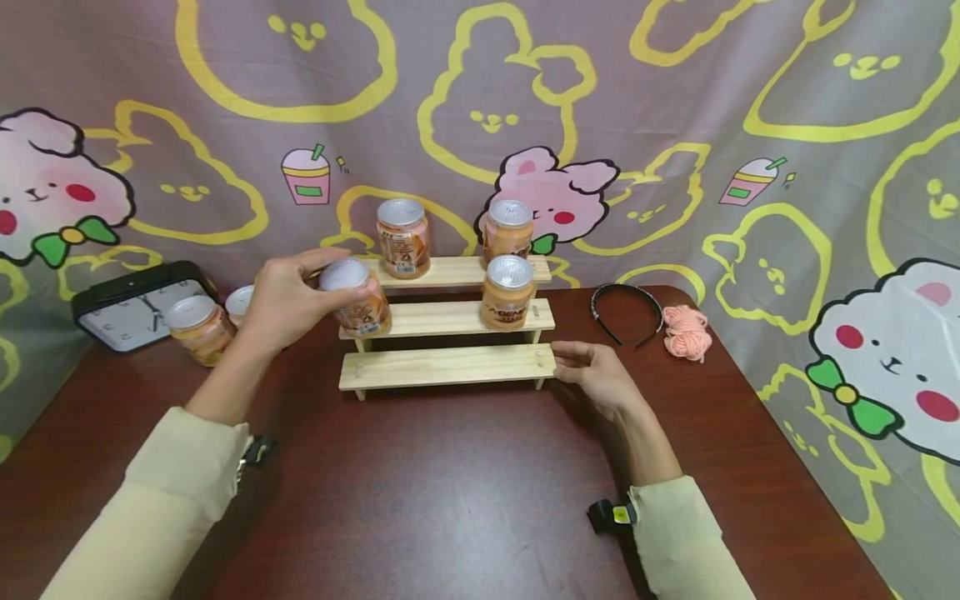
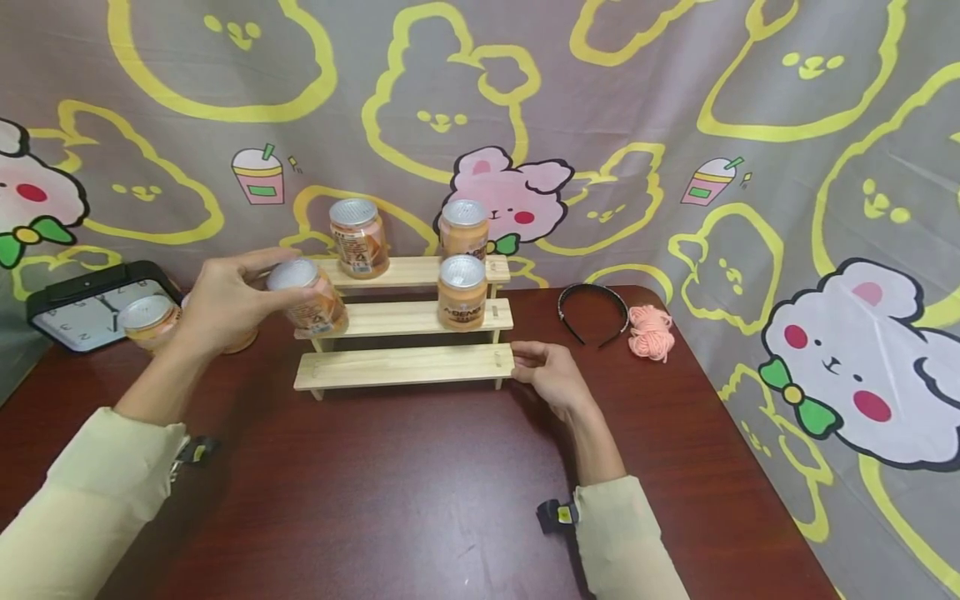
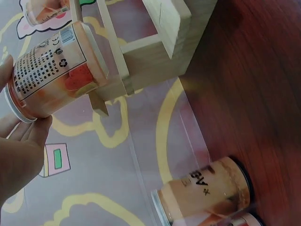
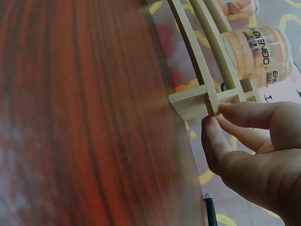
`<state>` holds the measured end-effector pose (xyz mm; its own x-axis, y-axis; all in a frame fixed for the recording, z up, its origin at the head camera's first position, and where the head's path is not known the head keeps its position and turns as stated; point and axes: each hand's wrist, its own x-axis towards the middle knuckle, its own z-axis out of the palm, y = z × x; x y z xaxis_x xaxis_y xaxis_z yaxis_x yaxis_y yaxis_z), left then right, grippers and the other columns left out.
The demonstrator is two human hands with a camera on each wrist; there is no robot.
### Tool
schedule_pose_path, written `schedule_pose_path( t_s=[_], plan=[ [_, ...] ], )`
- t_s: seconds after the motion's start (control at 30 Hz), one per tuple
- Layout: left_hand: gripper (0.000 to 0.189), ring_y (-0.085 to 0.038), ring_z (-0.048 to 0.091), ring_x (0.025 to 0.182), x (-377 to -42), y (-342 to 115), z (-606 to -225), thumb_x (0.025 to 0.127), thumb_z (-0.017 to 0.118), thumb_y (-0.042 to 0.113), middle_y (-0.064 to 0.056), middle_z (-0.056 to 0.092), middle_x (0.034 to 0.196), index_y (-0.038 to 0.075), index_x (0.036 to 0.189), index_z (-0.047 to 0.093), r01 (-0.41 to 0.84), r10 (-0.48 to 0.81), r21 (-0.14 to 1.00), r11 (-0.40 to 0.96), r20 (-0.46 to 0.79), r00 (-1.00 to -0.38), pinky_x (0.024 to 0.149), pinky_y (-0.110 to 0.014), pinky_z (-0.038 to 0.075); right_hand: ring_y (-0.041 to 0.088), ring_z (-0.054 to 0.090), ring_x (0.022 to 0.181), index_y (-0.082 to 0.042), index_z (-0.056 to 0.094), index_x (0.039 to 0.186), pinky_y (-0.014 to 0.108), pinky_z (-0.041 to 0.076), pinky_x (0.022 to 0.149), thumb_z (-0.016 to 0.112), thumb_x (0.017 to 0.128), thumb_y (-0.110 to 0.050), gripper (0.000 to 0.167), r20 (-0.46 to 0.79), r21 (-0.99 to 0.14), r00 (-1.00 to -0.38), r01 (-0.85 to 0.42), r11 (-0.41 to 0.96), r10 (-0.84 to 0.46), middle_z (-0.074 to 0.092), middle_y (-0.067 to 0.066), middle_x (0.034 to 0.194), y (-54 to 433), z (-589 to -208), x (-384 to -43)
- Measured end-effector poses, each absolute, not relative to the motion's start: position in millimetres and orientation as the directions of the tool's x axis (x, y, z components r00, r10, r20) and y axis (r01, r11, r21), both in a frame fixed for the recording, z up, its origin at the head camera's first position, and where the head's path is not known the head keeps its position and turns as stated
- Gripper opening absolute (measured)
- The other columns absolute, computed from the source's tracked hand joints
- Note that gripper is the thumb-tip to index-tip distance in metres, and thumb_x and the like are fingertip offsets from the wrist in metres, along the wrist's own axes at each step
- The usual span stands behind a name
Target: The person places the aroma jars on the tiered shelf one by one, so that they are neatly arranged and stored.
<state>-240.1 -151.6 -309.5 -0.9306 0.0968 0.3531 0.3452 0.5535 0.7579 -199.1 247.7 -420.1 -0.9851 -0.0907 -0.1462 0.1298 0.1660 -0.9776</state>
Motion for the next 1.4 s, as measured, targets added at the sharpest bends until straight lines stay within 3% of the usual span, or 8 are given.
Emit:
schedule_pose_path(
  t_s=[0.17,0.63,0.93,1.2,1.4],
  plan=[
    [0.057,-0.023,0.064,0.11,-242.6,-145.0,-310.3,0.076,0.092,0.029,-0.014,0.069,0.124,0.001,0.122,0.073,0.371,0.128,0.748,0.551,0.363,-0.923,0.076,-0.013,0.048,0.015,0.06,0.106,0.016,0.047,0.14,0.02,0.052,0.086,0.058,0.094,0.014,0.048,-0.147,-0.977,-0.985,0.13,0.169,-0.094,0.052,0.033,0.138,247.9,-420.6,-199.7],
    [0.058,-0.022,0.063,0.111,-246.3,-127.7,-311.9,0.076,0.092,0.028,-0.012,0.07,0.124,0.002,0.124,0.072,0.37,0.149,0.789,0.491,0.342,-0.928,0.081,-0.019,0.051,0.021,0.061,0.111,0.018,0.046,0.14,0.021,0.053,0.087,0.057,0.095,0.014,0.047,-0.133,-0.98,-0.984,0.114,0.161,-0.116,0.053,0.035,0.134,248.0,-420.8,-199.9],
    [0.062,-0.027,0.059,0.121,-252.2,-117.9,-315.1,0.075,0.093,0.028,-0.016,0.066,0.13,0.001,0.126,0.071,0.372,0.151,0.773,0.515,0.345,-0.926,0.097,-0.045,0.051,0.02,0.061,0.11,0.018,0.046,0.14,0.02,0.053,0.087,0.057,0.095,0.014,0.047,-0.134,-0.98,-0.985,0.114,0.166,-0.113,0.052,0.035,0.136,248.6,-420.9,-200.0],
    [0.064,-0.032,0.058,0.124,-252.7,-109.6,-317.1,0.076,0.092,0.024,-0.02,0.063,0.133,-0.003,0.129,0.067,0.392,0.161,0.756,0.524,0.363,-0.918,0.099,-0.047,0.05,0.019,0.061,0.109,0.016,0.047,0.141,0.021,0.053,0.088,0.058,0.095,0.014,0.048,-0.144,-0.977,-0.984,0.126,0.17,-0.1,0.052,0.034,0.137,248.9,-420.0,-198.6],
    [0.064,-0.032,0.061,0.119,-253.6,-104.6,-322.0,0.076,0.092,0.022,-0.019,0.064,0.133,-0.004,0.129,0.067,0.442,0.181,0.713,0.545,0.415,-0.892,0.093,-0.047,0.054,0.016,0.062,0.106,0.015,0.047,0.141,0.02,0.053,0.086,0.058,0.094,0.013,0.048,-0.152,-0.977,-0.984,0.134,0.166,-0.097,0.054,0.033,0.135,248.4,-419.8,-199.0]
  ],
)
